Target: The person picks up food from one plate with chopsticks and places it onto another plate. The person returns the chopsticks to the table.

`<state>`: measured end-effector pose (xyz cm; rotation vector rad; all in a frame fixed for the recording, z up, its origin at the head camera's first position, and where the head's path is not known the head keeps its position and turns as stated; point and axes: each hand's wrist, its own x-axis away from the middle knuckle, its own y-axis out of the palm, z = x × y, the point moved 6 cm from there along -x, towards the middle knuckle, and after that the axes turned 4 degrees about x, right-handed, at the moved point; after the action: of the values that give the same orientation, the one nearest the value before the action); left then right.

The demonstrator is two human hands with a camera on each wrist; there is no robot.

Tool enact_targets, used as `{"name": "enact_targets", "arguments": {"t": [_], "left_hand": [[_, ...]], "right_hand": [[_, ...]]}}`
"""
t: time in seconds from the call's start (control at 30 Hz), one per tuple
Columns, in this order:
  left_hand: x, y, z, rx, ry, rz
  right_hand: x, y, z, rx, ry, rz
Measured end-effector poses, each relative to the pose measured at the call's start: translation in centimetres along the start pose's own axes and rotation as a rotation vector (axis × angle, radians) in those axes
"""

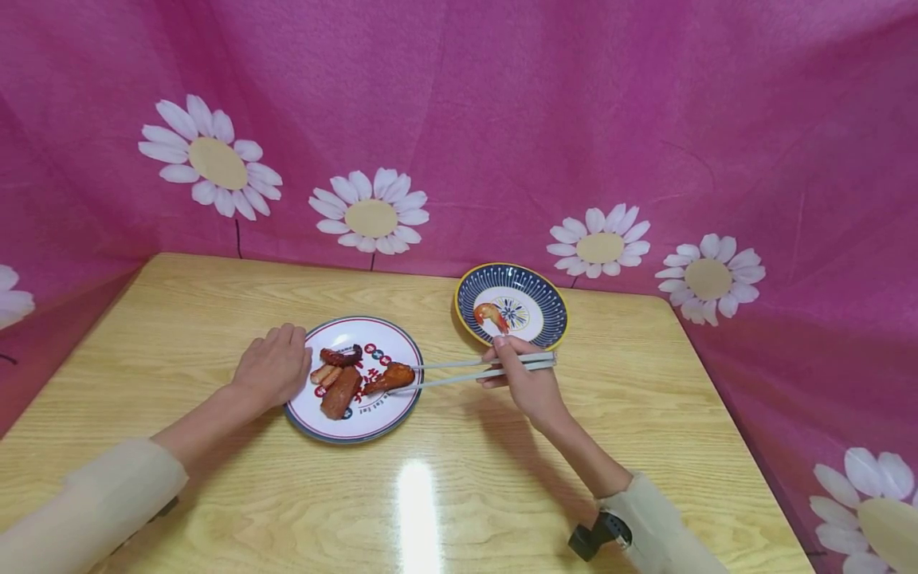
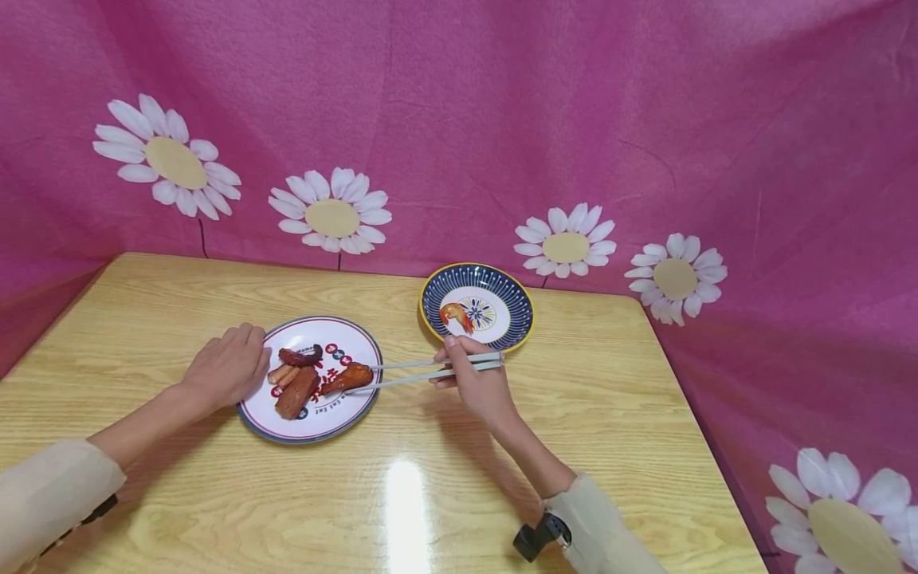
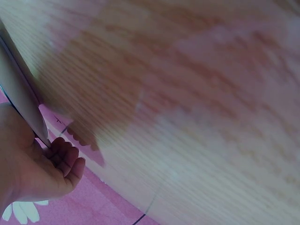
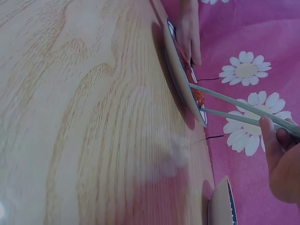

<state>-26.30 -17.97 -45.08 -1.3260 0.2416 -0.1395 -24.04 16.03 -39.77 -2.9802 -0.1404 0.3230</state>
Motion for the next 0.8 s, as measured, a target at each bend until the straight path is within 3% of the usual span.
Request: {"name": "enact_targets", "arguments": {"t": [0.8], "left_hand": [[0.0,-0.1,0.2,-0.022,0.012,-0.019]], "right_hand": [[-0.4,-2.3,-1.0,-0.042,-0.06,0.098]]}}
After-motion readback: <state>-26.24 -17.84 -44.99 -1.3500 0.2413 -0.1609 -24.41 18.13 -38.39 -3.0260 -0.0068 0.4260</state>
